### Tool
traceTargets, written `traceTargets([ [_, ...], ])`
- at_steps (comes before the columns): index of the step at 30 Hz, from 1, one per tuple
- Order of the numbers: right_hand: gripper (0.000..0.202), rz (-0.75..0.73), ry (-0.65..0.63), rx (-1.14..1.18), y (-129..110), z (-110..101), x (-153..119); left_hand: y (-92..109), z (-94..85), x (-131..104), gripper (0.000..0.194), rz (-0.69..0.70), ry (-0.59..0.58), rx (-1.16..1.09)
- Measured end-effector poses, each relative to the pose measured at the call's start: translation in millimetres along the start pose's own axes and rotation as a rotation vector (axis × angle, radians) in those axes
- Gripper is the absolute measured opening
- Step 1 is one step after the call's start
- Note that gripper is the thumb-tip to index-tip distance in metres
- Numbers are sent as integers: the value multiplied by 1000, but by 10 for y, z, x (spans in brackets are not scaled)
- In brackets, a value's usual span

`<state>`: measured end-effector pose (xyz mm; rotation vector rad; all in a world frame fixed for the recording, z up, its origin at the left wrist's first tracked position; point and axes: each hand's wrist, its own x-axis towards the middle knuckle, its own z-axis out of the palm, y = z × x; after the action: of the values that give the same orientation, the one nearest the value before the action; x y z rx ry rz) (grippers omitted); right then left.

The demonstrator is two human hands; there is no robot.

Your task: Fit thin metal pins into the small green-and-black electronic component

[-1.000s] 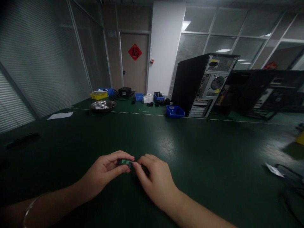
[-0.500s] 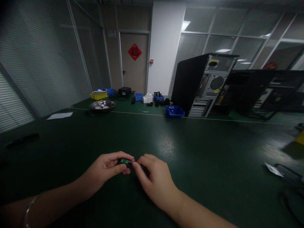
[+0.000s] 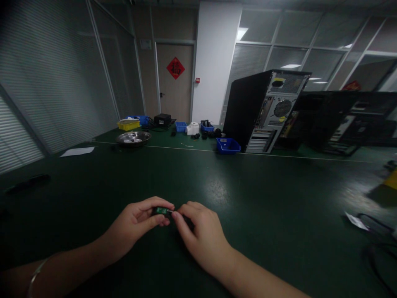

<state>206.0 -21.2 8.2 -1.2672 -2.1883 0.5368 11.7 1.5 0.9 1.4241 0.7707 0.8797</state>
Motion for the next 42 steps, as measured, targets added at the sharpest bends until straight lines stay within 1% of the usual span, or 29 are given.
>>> traceTargets([
  [4, 30, 1, 8, -6, 5, 13, 6, 9, 12, -19, 22, 38, 20, 42],
  [8, 29, -3, 2, -5, 7, 18, 8, 6, 18, -30, 22, 60, 3, 64],
  [20, 30, -14, 3, 20, -7, 7, -11, 52, 18, -22, 22, -29, -8, 7],
  [23, 30, -10, 4, 19, -13, 3, -8, 31, 14, -21, 23, -13, -9, -2],
  [28, 28, -40, 3, 27, 6, 20, -2, 5, 14, -21, 22, 10, 28, 4],
  [33, 27, -43, -6, 29, 14, 17, -9, 14, 14, -14, 21, 15, 15, 7],
  [38, 27, -53, -9, 52, 0, 8, -10, 25, 16, -2, 21, -11, -13, -19],
  [42, 26, -48, -1, 54, -5, 11, -4, 16, 19, -3, 22, -9, -2, -16],
])
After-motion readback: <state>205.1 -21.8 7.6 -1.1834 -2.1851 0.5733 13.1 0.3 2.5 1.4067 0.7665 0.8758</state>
